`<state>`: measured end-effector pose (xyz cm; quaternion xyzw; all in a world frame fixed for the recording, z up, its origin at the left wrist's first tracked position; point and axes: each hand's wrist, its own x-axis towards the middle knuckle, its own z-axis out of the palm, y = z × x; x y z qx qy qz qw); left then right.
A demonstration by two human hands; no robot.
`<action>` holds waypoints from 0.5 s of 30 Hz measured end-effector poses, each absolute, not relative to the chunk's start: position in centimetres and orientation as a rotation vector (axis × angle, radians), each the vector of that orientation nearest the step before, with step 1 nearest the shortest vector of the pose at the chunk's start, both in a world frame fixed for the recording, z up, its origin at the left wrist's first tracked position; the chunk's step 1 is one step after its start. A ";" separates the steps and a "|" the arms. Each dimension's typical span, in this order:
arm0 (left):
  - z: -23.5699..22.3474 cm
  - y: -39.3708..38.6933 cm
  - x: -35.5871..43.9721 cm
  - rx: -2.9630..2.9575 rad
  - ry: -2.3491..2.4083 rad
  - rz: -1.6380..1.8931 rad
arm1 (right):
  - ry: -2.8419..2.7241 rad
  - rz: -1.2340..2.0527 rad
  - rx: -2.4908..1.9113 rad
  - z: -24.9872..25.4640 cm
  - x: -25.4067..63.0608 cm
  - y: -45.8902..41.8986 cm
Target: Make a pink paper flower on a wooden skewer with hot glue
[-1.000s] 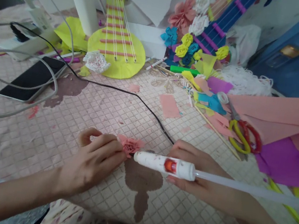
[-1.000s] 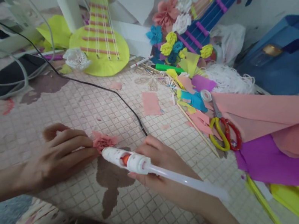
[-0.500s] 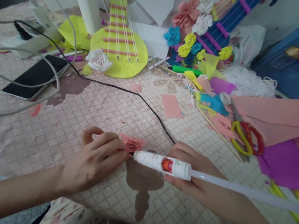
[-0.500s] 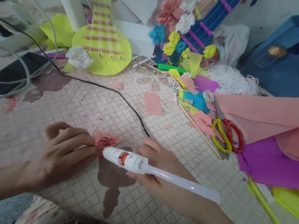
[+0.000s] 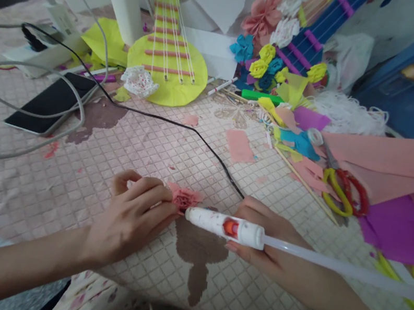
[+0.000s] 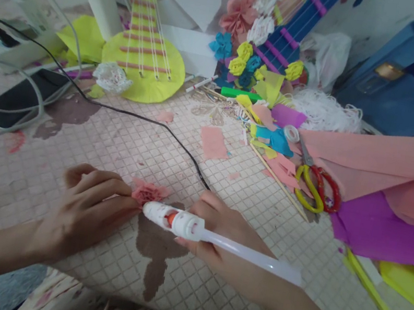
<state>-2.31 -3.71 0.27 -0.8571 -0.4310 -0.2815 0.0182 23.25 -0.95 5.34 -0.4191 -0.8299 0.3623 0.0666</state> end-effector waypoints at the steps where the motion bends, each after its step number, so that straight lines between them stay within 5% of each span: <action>1: 0.3 -3.7 -2.3 -2.663 -1.341 -0.875 | -2.503 1.086 -1.264 5.4 23.2 -1.0; 15: 0.2 -3.9 -2.5 -2.689 -1.373 -0.855 | -2.502 1.131 -1.276 5.3 23.6 -1.0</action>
